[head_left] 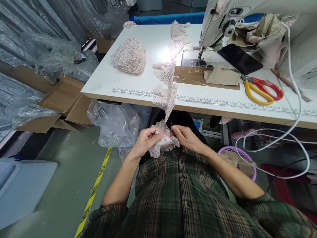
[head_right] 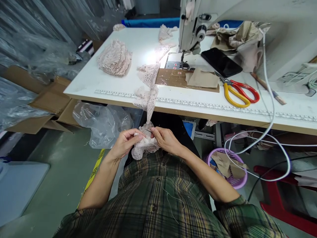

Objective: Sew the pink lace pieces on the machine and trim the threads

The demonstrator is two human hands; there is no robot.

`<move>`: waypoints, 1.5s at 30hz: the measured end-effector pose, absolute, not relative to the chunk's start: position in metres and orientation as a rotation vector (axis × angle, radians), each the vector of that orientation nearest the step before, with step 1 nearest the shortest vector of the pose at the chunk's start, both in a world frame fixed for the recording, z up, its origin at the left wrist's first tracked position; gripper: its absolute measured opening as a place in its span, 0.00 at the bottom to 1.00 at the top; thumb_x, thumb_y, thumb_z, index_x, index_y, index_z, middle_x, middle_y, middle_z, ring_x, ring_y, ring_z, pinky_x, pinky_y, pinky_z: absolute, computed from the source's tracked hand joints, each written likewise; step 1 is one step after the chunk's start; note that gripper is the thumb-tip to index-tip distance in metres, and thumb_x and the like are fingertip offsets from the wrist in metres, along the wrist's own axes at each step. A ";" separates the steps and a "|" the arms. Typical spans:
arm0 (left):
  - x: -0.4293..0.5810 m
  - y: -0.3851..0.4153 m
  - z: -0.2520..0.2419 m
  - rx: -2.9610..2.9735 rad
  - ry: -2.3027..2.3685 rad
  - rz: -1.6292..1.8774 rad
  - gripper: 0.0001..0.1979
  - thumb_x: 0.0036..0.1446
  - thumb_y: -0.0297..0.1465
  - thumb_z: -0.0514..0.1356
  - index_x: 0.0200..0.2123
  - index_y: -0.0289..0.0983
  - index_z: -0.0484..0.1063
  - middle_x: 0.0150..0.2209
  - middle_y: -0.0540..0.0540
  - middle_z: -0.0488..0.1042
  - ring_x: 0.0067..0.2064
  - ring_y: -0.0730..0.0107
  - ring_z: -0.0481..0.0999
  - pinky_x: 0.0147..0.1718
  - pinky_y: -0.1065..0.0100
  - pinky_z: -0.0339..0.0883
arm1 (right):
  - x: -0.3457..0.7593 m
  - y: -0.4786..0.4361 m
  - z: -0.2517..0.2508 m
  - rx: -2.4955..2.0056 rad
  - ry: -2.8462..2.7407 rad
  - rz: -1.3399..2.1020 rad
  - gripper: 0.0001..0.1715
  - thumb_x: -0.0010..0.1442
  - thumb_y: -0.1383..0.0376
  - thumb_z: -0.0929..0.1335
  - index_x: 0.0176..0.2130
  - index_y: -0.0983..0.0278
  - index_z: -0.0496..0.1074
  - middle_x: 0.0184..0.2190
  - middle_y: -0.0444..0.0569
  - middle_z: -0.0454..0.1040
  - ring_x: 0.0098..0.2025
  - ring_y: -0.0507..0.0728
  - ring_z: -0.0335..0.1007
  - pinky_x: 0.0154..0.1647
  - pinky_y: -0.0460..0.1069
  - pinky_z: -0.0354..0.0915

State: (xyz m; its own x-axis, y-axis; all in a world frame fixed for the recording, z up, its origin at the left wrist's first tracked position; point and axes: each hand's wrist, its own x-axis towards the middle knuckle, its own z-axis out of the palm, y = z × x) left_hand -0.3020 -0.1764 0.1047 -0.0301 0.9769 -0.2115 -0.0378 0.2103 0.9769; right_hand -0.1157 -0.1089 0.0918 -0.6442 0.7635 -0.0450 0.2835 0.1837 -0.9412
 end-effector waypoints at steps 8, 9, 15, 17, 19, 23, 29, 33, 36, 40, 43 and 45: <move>-0.303 -0.176 0.107 1.006 1.282 1.092 0.14 0.49 0.40 0.68 0.31 0.34 0.78 0.28 0.47 0.76 0.27 0.74 0.68 0.26 0.72 0.59 | -0.116 -0.111 0.093 -0.931 -2.007 1.593 0.37 0.65 0.40 0.54 0.32 0.65 0.71 0.18 0.38 0.54 0.20 0.49 0.50 0.22 0.45 0.48; -0.303 -0.176 0.108 1.004 1.281 1.093 0.14 0.49 0.40 0.68 0.30 0.33 0.78 0.27 0.47 0.76 0.27 0.75 0.67 0.26 0.73 0.59 | -0.116 -0.112 0.093 -0.921 -2.013 1.601 0.36 0.66 0.40 0.54 0.32 0.65 0.71 0.18 0.38 0.54 0.21 0.49 0.50 0.22 0.45 0.49; -0.303 -0.177 0.109 1.020 1.290 1.044 0.13 0.50 0.38 0.68 0.30 0.32 0.77 0.26 0.48 0.74 0.27 0.75 0.67 0.27 0.73 0.58 | -0.119 -0.113 0.097 -0.897 -2.056 1.580 0.37 0.65 0.39 0.54 0.31 0.66 0.70 0.20 0.40 0.60 0.22 0.49 0.53 0.24 0.46 0.51; -0.302 -0.177 0.109 1.038 1.300 1.016 0.14 0.51 0.39 0.67 0.30 0.32 0.77 0.25 0.48 0.74 0.27 0.75 0.68 0.27 0.73 0.58 | -0.121 -0.112 0.099 -0.884 -2.085 1.540 0.36 0.65 0.40 0.55 0.30 0.65 0.70 0.20 0.41 0.62 0.23 0.49 0.55 0.25 0.46 0.52; -0.302 -0.176 0.110 1.047 1.312 0.998 0.15 0.51 0.40 0.67 0.29 0.32 0.76 0.25 0.48 0.73 0.26 0.75 0.66 0.25 0.73 0.57 | -0.123 -0.110 0.099 -0.889 -2.124 1.473 0.32 0.66 0.43 0.56 0.28 0.64 0.68 0.20 0.40 0.62 0.22 0.49 0.55 0.26 0.46 0.51; -0.301 -0.176 0.111 1.038 1.312 1.007 0.15 0.49 0.40 0.68 0.29 0.32 0.77 0.25 0.48 0.74 0.25 0.76 0.67 0.25 0.74 0.58 | -0.122 -0.113 0.092 -0.904 -2.092 1.439 0.25 0.66 0.48 0.59 0.29 0.62 0.65 0.21 0.39 0.61 0.24 0.49 0.54 0.27 0.46 0.52; -0.303 -0.170 0.096 1.103 1.378 1.064 0.17 0.54 0.43 0.65 0.35 0.33 0.77 0.32 0.45 0.78 0.32 0.69 0.74 0.32 0.70 0.67 | -0.114 -0.127 0.064 -0.899 -2.055 1.594 0.21 0.57 0.49 0.69 0.33 0.61 0.60 0.22 0.36 0.57 0.23 0.49 0.51 0.25 0.45 0.51; -0.305 -0.156 0.062 1.398 1.646 1.060 0.22 0.56 0.44 0.63 0.48 0.36 0.75 0.46 0.40 0.77 0.48 0.59 0.75 0.49 0.60 0.67 | -0.104 -0.126 0.045 -1.112 -2.125 1.384 0.19 0.58 0.50 0.67 0.33 0.61 0.61 0.23 0.37 0.60 0.23 0.50 0.54 0.26 0.46 0.52; -0.308 -0.151 0.035 1.507 1.891 0.953 0.39 0.47 0.46 0.68 0.59 0.35 0.65 0.59 0.33 0.67 0.62 0.47 0.64 0.60 0.50 0.57 | -0.098 -0.121 0.035 -1.314 -2.145 1.101 0.21 0.55 0.47 0.68 0.34 0.61 0.64 0.28 0.42 0.66 0.26 0.51 0.59 0.28 0.47 0.54; -0.311 -0.153 0.012 1.406 1.981 0.786 0.44 0.43 0.48 0.70 0.58 0.29 0.63 0.62 0.26 0.61 0.67 0.39 0.56 0.62 0.49 0.53 | -0.095 -0.119 0.019 -1.420 -1.984 1.131 0.22 0.55 0.46 0.67 0.32 0.61 0.64 0.23 0.39 0.63 0.22 0.50 0.56 0.25 0.46 0.53; -0.307 -0.154 0.004 1.381 1.966 0.786 0.35 0.46 0.43 0.69 0.54 0.30 0.66 0.58 0.28 0.66 0.63 0.44 0.63 0.59 0.51 0.58 | -0.098 -0.116 0.006 -1.439 -1.815 1.307 0.22 0.54 0.45 0.67 0.30 0.61 0.62 0.17 0.35 0.55 0.18 0.50 0.52 0.20 0.45 0.49; -0.301 -0.153 0.001 1.400 1.930 0.898 0.23 0.48 0.37 0.67 0.46 0.34 0.70 0.55 0.34 0.70 0.59 0.50 0.68 0.57 0.54 0.61 | -0.101 -0.114 -0.001 -1.472 -1.726 1.324 0.23 0.55 0.44 0.64 0.29 0.60 0.61 0.16 0.35 0.55 0.18 0.50 0.51 0.20 0.46 0.49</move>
